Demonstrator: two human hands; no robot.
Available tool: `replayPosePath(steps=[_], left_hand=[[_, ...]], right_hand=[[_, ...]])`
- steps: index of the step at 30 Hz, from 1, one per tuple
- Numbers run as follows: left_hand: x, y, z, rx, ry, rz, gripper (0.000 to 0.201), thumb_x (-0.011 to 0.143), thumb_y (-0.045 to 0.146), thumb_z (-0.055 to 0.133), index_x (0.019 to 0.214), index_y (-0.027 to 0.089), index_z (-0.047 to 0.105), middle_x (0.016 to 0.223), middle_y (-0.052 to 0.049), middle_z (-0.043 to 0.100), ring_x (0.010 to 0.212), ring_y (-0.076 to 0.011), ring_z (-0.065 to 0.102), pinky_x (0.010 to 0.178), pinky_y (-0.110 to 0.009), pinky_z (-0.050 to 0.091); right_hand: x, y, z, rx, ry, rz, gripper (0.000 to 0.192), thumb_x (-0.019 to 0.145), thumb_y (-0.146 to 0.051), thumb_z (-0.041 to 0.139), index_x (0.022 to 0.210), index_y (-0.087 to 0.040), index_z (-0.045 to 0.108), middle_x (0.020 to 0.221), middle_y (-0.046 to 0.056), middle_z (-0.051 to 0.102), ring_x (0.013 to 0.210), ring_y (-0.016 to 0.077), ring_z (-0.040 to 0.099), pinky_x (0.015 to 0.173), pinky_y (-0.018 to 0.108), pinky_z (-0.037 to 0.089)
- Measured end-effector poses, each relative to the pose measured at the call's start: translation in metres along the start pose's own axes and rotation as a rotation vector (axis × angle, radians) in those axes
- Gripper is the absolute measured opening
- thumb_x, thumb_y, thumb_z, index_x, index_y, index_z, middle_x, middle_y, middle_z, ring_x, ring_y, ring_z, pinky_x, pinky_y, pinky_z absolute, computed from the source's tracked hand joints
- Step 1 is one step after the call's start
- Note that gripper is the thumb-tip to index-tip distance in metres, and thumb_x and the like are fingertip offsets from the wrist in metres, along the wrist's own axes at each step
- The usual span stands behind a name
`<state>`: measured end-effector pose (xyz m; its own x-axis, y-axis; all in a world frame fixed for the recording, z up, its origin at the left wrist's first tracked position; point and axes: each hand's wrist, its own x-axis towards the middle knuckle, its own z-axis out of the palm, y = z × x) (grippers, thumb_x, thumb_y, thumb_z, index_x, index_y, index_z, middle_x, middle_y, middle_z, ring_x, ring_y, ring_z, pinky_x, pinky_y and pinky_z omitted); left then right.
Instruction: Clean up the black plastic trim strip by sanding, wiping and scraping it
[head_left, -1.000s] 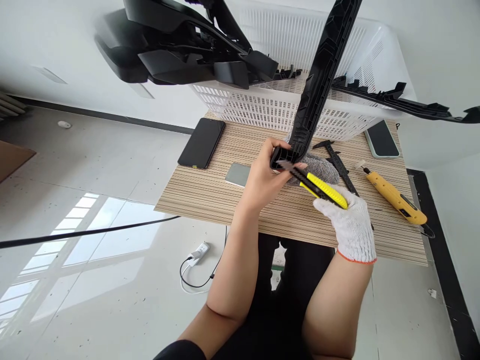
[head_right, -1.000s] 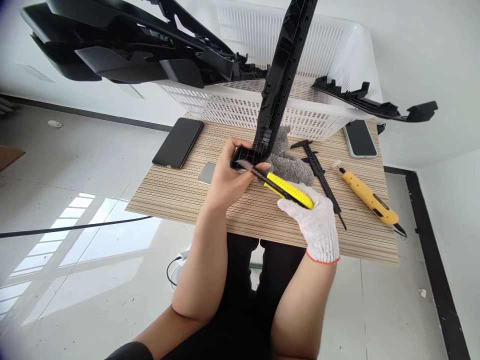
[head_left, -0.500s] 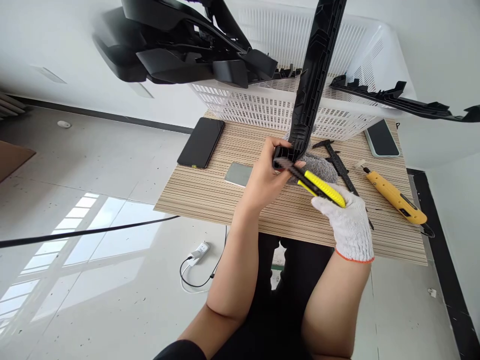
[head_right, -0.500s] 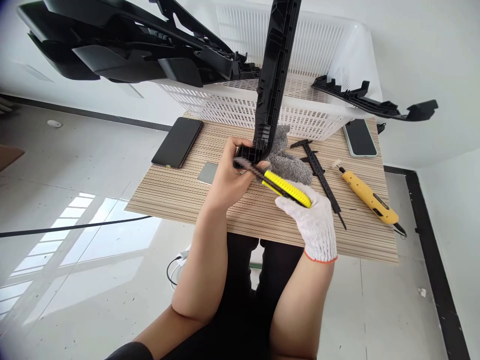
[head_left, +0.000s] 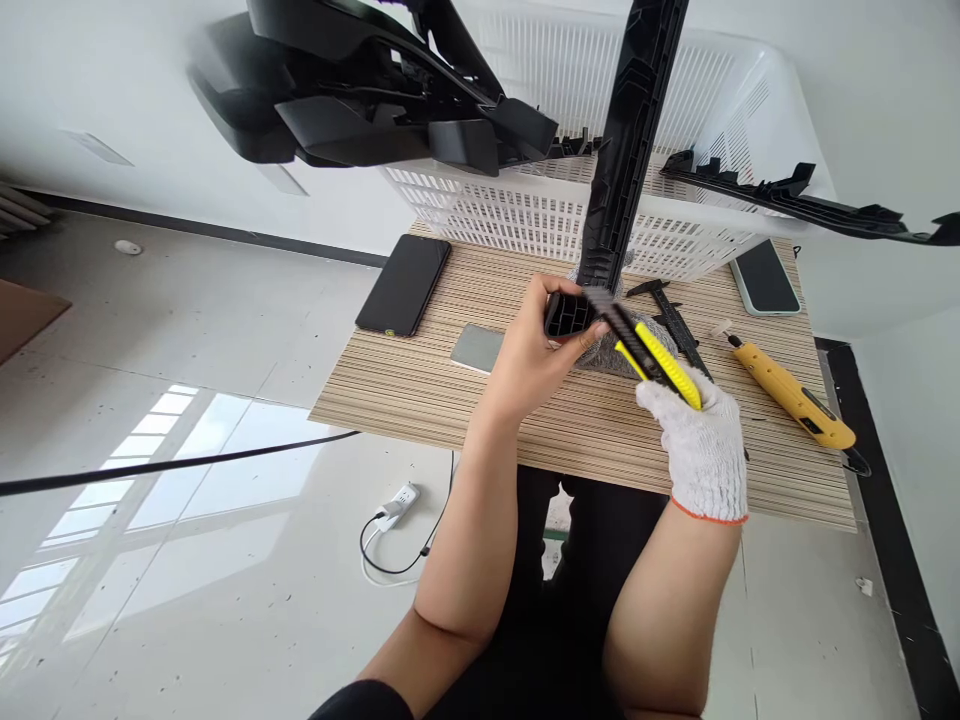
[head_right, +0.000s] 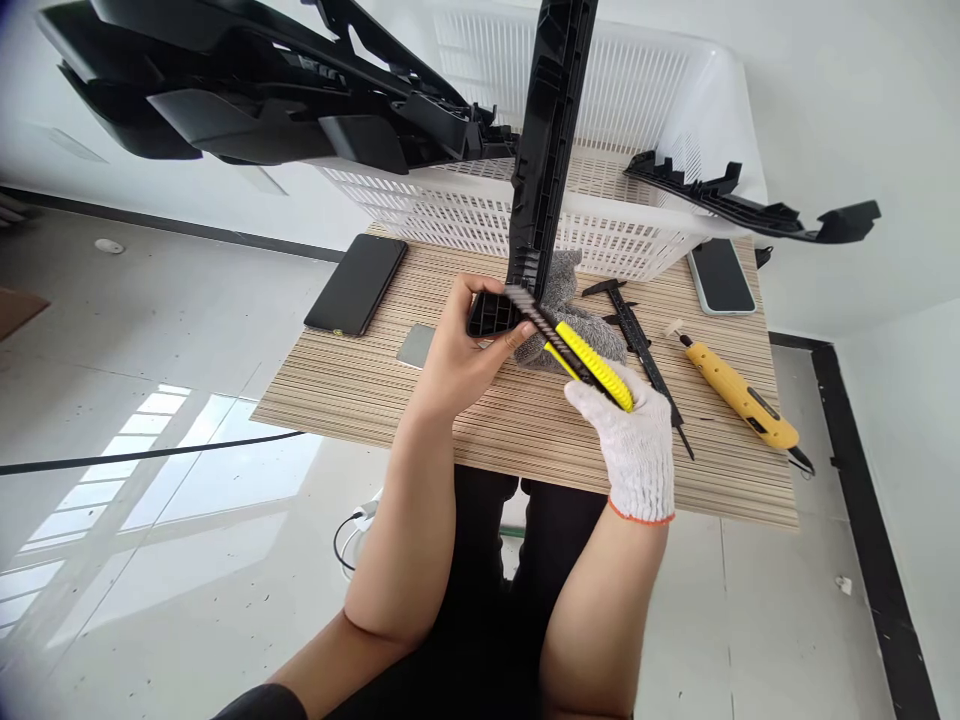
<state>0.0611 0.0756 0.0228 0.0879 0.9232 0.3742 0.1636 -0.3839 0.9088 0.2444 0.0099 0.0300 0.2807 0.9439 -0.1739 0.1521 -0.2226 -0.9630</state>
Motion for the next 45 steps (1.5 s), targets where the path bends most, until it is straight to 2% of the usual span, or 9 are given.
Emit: replayPosePath(steps=[4,8,18,22,26,30,32,36,45], left_hand=[[-0.0002,0.0011,0.0000,0.047,0.013,0.000,0.035,0.085,0.038,0.071,0.107,0.027,0.047,0.096,0.000,0.056,0.082,-0.0119,0.061,0.071,-0.027,0.055],[-0.0005,0.0013,-0.0001,0.061,0.018,0.007,0.034,0.085,0.039,0.070,0.105,0.026,0.047,0.097,-0.001,0.057,0.084,-0.0127,0.062,0.071,-0.028,0.055],[0.0005,0.0053,-0.0017,0.079,0.017,-0.018,0.035,0.081,0.034,0.075,0.101,0.025,0.048,0.092,0.001,0.058,0.081,-0.0122,0.060,0.072,-0.028,0.053],[0.0008,0.0060,-0.0031,0.144,0.023,0.035,0.031,0.082,0.035,0.074,0.100,0.024,0.051,0.097,0.000,0.061,0.088,-0.0140,0.061,0.078,-0.029,0.051],[0.0010,0.0067,-0.0041,0.170,-0.010,0.038,0.026,0.083,0.031,0.073,0.100,0.023,0.053,0.092,0.001,0.064,0.083,-0.0136,0.061,0.075,-0.027,0.050],[0.0009,0.0054,-0.0043,0.167,-0.008,0.043,0.027,0.083,0.032,0.072,0.102,0.023,0.055,0.101,-0.001,0.066,0.094,-0.0160,0.063,0.083,-0.029,0.050],[0.0007,0.0042,-0.0043,0.176,-0.009,0.038,0.029,0.083,0.032,0.073,0.103,0.023,0.055,0.099,0.000,0.067,0.092,-0.0161,0.064,0.082,-0.029,0.050],[0.0004,0.0038,-0.0047,0.177,-0.020,0.035,0.027,0.084,0.031,0.072,0.103,0.023,0.054,0.100,-0.001,0.067,0.093,-0.0168,0.064,0.082,-0.029,0.051],[0.0014,0.0049,-0.0047,0.179,-0.010,0.032,0.026,0.082,0.027,0.073,0.101,0.023,0.056,0.101,-0.001,0.068,0.094,-0.0168,0.065,0.084,-0.030,0.051]], right_hand=[[0.0007,0.0006,0.0005,-0.010,-0.071,0.019,0.044,0.060,-0.035,0.086,0.101,-0.021,0.077,0.086,0.001,0.074,0.074,0.0173,0.067,0.063,0.027,0.057],[0.0012,0.0010,0.0010,-0.012,-0.004,0.010,0.042,0.064,-0.038,0.083,0.102,-0.021,0.076,0.085,0.001,0.074,0.075,0.0178,0.068,0.063,0.028,0.057],[-0.0002,0.0003,0.0006,-0.041,-0.044,0.019,0.044,0.060,-0.037,0.086,0.100,-0.021,0.077,0.080,0.001,0.073,0.071,0.0169,0.066,0.062,0.028,0.056],[0.0002,0.0000,0.0005,-0.034,0.031,0.026,0.042,0.065,-0.041,0.083,0.101,-0.021,0.077,0.077,0.001,0.072,0.068,0.0162,0.065,0.060,0.028,0.056],[0.0000,-0.0018,0.0005,-0.053,-0.050,0.013,0.043,0.062,-0.038,0.085,0.102,-0.022,0.077,0.086,0.001,0.074,0.076,0.0181,0.068,0.067,0.029,0.058],[-0.0004,-0.0026,0.0008,-0.039,-0.011,0.014,0.042,0.066,-0.038,0.082,0.105,-0.023,0.076,0.087,0.001,0.075,0.079,0.0190,0.069,0.069,0.030,0.058],[-0.0004,-0.0021,0.0007,-0.072,-0.055,0.005,0.043,0.064,-0.038,0.084,0.103,-0.023,0.077,0.087,0.000,0.075,0.079,0.0191,0.069,0.069,0.030,0.058],[0.0000,-0.0021,0.0005,-0.092,0.010,-0.023,0.044,0.068,-0.040,0.081,0.108,-0.024,0.075,0.090,0.000,0.075,0.081,0.0196,0.069,0.072,0.032,0.059],[-0.0007,-0.0036,-0.0026,-0.125,-0.035,-0.036,0.044,0.068,-0.039,0.080,0.108,-0.022,0.075,0.091,0.003,0.075,0.083,0.0211,0.070,0.069,0.032,0.059]])
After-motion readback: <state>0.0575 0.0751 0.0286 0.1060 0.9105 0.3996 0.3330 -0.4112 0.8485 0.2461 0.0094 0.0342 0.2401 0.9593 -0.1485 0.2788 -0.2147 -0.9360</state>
